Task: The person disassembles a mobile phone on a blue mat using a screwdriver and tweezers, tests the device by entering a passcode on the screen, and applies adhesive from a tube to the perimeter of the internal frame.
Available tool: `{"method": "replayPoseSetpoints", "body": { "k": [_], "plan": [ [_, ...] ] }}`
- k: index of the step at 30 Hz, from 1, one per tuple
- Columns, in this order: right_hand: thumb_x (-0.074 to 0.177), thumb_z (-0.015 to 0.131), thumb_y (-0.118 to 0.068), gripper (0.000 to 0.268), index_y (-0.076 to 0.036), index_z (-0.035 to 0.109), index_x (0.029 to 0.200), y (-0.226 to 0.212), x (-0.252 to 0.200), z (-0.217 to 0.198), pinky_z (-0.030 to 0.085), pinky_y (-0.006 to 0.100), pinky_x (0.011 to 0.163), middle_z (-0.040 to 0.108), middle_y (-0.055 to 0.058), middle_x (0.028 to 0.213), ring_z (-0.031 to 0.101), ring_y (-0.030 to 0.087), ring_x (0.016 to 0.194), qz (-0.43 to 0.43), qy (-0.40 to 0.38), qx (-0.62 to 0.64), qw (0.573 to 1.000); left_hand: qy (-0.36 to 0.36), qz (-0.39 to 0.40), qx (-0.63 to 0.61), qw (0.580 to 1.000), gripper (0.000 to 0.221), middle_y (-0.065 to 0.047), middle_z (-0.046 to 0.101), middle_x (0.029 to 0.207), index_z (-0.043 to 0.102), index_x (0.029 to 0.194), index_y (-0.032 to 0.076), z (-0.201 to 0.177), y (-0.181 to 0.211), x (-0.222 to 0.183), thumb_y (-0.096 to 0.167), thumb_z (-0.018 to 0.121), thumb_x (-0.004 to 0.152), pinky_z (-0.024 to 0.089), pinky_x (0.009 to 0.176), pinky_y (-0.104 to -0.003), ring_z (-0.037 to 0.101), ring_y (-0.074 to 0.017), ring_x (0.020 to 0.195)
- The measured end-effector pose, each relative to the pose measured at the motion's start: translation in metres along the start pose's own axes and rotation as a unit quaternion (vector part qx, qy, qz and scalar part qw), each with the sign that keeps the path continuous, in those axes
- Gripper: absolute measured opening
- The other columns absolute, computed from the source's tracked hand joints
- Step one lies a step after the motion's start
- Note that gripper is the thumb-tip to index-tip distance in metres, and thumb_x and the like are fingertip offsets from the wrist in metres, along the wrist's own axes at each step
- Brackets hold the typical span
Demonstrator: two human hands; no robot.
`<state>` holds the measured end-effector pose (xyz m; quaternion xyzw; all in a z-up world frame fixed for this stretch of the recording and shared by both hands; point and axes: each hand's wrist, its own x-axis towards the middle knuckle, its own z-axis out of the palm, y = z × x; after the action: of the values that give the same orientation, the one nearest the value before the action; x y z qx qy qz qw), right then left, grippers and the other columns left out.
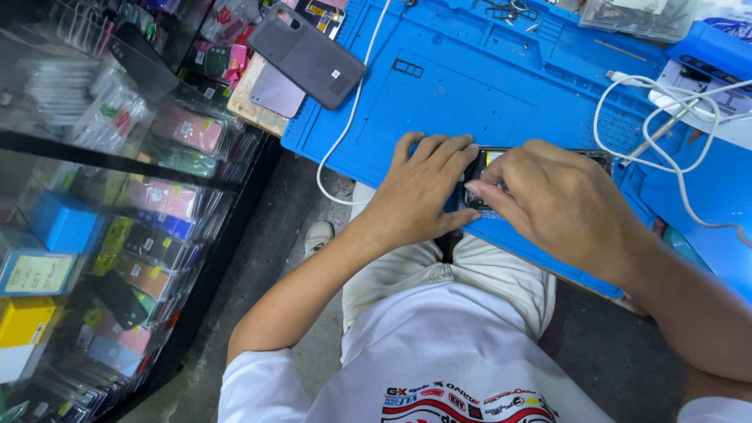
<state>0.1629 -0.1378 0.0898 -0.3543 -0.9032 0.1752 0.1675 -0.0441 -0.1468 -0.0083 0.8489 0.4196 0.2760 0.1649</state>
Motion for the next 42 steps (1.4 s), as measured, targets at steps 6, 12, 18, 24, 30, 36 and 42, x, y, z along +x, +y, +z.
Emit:
{"method": "replayPoseSetpoints", "body": {
  "k": [6, 12, 18, 24, 30, 36, 42],
  "plan": [
    [0.091, 0.072, -0.015, 0.021, 0.001, 0.061, 0.099, 0.005, -0.014, 0.001, 0.056, 0.040, 0.064, 0.069, 0.015, 0.088, 0.069, 0.029, 0.077, -0.019, 0.017, 0.015, 1.000, -0.014, -0.008, -0.001, 1.000, 0.081, -0.018, 0.052, 0.147, 0.052, 0.137, -0.002, 0.000, 0.002, 0.002, 0.043, 0.084, 0.077, 0.028, 0.116, -0.055, 0.047, -0.0349, 0.135],
    [0.091, 0.070, -0.015, 0.021, 0.001, 0.061, 0.103, 0.010, -0.025, 0.007, 0.057, 0.042, 0.070, 0.069, 0.014, 0.093, 0.070, 0.031, 0.084, -0.004, -0.015, 0.032, 0.999, -0.021, -0.014, -0.005, 1.000, 0.081, -0.017, 0.051, 0.148, 0.051, 0.140, -0.001, -0.004, 0.007, 0.002, 0.040, 0.082, 0.078, 0.028, 0.117, -0.055, 0.047, -0.0341, 0.138],
    [0.091, 0.070, -0.013, 0.025, 0.003, 0.056, 0.104, 0.008, -0.022, 0.008, 0.057, 0.043, 0.073, 0.068, 0.018, 0.100, 0.068, 0.035, 0.091, -0.075, 0.073, 0.015, 0.994, -0.030, -0.013, 0.015, 0.999, 0.079, -0.016, 0.052, 0.148, 0.052, 0.140, -0.001, -0.006, 0.010, 0.008, 0.038, 0.082, 0.078, 0.028, 0.117, -0.056, 0.046, -0.0337, 0.137],
    [0.093, 0.073, -0.018, 0.024, 0.000, 0.058, 0.100, 0.011, -0.017, 0.015, 0.056, 0.043, 0.069, 0.067, 0.015, 0.089, 0.068, 0.033, 0.082, -0.045, 0.029, 0.005, 0.999, -0.039, -0.012, 0.022, 0.999, 0.077, -0.017, 0.053, 0.147, 0.052, 0.139, 0.000, -0.006, 0.010, 0.010, 0.036, 0.082, 0.078, 0.029, 0.117, -0.057, 0.047, -0.0339, 0.138],
    [0.093, 0.074, -0.018, 0.023, -0.002, 0.058, 0.099, 0.015, -0.015, 0.018, 0.056, 0.043, 0.067, 0.065, 0.013, 0.083, 0.067, 0.031, 0.078, -0.047, 0.032, 0.007, 0.998, -0.057, -0.017, 0.023, 0.998, 0.078, -0.017, 0.052, 0.147, 0.051, 0.139, 0.000, -0.008, 0.010, 0.010, 0.036, 0.082, 0.078, 0.029, 0.116, -0.058, 0.046, -0.0349, 0.138],
    [0.091, 0.072, -0.017, 0.023, -0.001, 0.057, 0.099, 0.010, -0.012, 0.016, 0.055, 0.043, 0.071, 0.067, 0.015, 0.087, 0.068, 0.032, 0.083, -0.062, 0.048, 0.000, 0.997, -0.062, -0.018, 0.025, 0.998, 0.082, -0.018, 0.051, 0.148, 0.050, 0.141, -0.001, -0.008, 0.011, 0.009, 0.038, 0.084, 0.077, 0.028, 0.116, -0.058, 0.045, -0.0357, 0.138],
    [0.087, 0.071, -0.012, 0.026, 0.001, 0.055, 0.104, 0.008, -0.011, 0.017, 0.055, 0.041, 0.073, 0.067, 0.013, 0.090, 0.068, 0.031, 0.085, -0.069, 0.049, -0.005, 0.996, -0.073, -0.027, 0.027, 0.997, 0.085, -0.018, 0.050, 0.149, 0.048, 0.143, 0.000, -0.007, 0.011, 0.008, 0.036, 0.083, 0.074, 0.028, 0.118, -0.057, 0.045, -0.0349, 0.140]
  ]
}}
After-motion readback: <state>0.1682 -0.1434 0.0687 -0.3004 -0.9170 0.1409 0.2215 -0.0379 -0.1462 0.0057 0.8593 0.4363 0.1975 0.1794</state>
